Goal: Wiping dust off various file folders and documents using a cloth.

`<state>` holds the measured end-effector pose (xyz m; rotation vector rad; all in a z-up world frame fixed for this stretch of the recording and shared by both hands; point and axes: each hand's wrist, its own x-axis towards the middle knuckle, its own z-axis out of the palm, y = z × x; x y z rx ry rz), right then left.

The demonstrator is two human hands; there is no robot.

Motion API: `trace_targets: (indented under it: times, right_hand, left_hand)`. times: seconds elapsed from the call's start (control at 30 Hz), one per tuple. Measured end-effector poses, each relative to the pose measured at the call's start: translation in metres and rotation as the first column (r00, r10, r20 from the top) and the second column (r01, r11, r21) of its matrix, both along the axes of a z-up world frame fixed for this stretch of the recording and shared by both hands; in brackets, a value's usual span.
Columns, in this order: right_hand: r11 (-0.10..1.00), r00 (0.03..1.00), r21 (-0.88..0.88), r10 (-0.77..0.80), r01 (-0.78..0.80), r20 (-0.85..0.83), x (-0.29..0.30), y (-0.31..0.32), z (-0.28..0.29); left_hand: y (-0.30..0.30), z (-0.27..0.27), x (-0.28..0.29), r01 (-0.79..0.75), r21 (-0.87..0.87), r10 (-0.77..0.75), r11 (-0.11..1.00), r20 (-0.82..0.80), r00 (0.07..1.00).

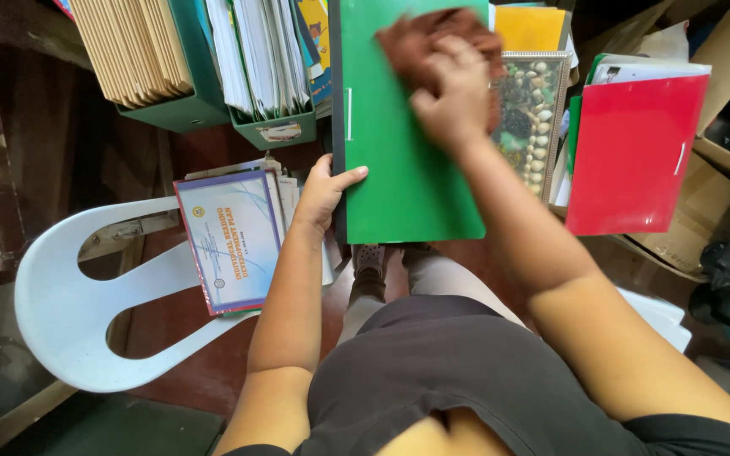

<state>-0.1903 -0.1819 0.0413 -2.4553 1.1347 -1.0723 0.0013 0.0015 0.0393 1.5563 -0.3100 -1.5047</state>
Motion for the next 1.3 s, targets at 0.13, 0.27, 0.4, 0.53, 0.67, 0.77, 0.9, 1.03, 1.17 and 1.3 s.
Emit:
trace_targets:
  times: [0.13, 0.27, 0.4, 0.53, 0.67, 0.77, 0.9, 1.03, 1.17, 1.3]
  right_hand:
    - [0.977, 0.982, 0.137, 0.174, -0.163, -0.074, 0.043, 0.060, 0.026]
    - [0.969, 0.949, 0.142, 0.231, -0.203, -0.215, 0.069, 0.034, 0.014]
    - [0.991, 0.981, 0.009, 0.131, -0.131, -0.142, 0.066, -0.051, 0.006]
    - [0.997, 0.992, -0.014, -0.074, 0.073, -0.098, 0.022, -0.081, -0.010]
    - [0.954, 0.934, 0.027, -0.286, 0.298, -0.215, -0.005, -0.019, -0.011]
    - [0.952, 0.926, 0.145, -0.214, 0.268, -0.310, 0.003, 0.053, 0.022]
    - [0.821, 0.922, 0.509, -0.054, 0.260, -0.384, 0.026, 0.098, 0.086]
    - [0.749, 0.941, 0.615, -0.034, 0.246, -0.336, 0.034, 0.090, 0.111]
    - [0.676, 0.908, 0.643, -0.092, 0.359, -0.409, 0.034, 0.081, 0.144]
    - [0.700, 0.909, 0.584, -0.273, 0.412, -0.314, 0.009, 0.070, 0.143]
  left_hand:
    - [-0.004, -0.016, 0.000, -0.020, -0.021, 0.019, 1.000, -0.019, 1.000]
    - [-0.006, -0.024, 0.001, 0.014, -0.044, -0.010, 0.999, 0.088, 0.996]
    - [-0.004, -0.011, -0.003, 0.004, -0.026, -0.003, 1.000, 0.036, 0.999]
    - [-0.005, 0.001, -0.001, 0.022, 0.004, -0.022, 1.000, 0.036, 0.999]
    - [-0.006, -0.007, -0.001, 0.031, -0.023, -0.030, 0.999, 0.036, 0.999]
    - [-0.006, 0.009, -0.002, 0.061, -0.051, -0.057, 0.997, 0.089, 0.994]
    - [-0.004, 0.031, -0.008, 0.189, -0.225, -0.153, 0.956, 0.169, 0.974]
    - [-0.010, 0.035, -0.024, 0.330, -0.330, -0.198, 0.884, 0.374, 0.906]
    - [-0.011, 0.095, -0.053, 0.446, -0.227, -0.203, 0.866, 0.654, 0.729]
    - [-0.023, 0.092, -0.082, 0.598, -0.164, -0.208, 0.785, 0.839, 0.503]
